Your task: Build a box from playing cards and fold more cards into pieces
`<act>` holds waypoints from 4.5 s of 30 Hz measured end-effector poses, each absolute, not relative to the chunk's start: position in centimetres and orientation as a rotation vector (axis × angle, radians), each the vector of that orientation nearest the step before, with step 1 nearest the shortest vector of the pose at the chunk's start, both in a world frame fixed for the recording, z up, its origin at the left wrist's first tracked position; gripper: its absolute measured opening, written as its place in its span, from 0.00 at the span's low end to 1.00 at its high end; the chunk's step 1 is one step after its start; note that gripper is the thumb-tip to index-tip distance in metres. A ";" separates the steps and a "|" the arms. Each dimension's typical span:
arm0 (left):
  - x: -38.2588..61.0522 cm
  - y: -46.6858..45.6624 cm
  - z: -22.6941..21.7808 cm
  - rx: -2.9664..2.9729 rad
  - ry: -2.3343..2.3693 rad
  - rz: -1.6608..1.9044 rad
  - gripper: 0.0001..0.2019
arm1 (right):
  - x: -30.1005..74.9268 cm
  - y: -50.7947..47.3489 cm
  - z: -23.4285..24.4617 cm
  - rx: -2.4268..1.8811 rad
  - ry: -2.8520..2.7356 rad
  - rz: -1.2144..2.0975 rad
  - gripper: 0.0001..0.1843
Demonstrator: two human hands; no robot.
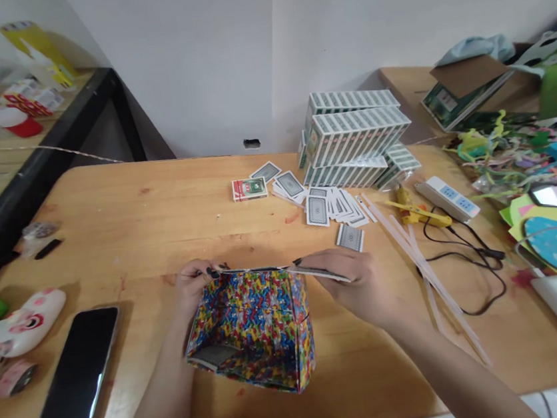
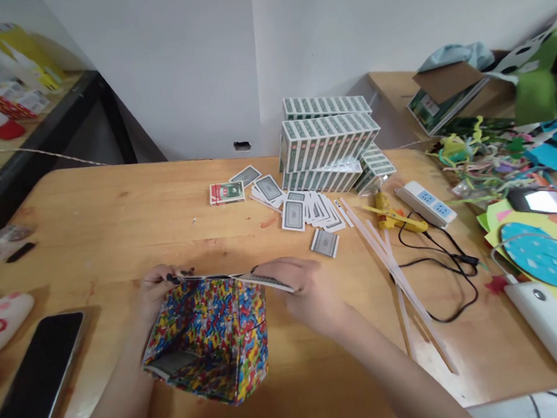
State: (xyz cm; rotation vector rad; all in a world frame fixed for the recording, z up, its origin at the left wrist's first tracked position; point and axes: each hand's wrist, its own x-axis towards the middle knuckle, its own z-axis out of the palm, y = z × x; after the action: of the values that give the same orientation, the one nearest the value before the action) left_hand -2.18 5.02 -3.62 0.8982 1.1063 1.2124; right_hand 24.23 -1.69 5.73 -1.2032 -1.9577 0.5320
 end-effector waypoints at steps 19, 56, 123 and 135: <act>-2.0 5.0 -3.8 0.896 1.095 1.197 0.15 | 25.5 -0.8 4.3 -1.107 -2.086 0.598 0.14; -1.2 -2.3 1.7 2.917 0.639 1.072 0.08 | 25.0 1.4 -1.4 -1.524 -0.623 1.301 0.15; 2.8 6.7 9.8 2.002 0.648 0.406 0.17 | 21.5 2.7 6.0 -0.820 -0.912 2.019 0.13; 3.2 4.7 11.8 2.227 0.792 0.326 0.30 | 21.9 2.0 7.2 -0.685 -0.975 2.027 0.12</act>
State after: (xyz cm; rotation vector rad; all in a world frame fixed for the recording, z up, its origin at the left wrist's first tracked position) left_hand 3.22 4.72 11.79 2.2271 0.7923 0.3264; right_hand 21.93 2.01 7.23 -0.6848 -0.9748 2.0272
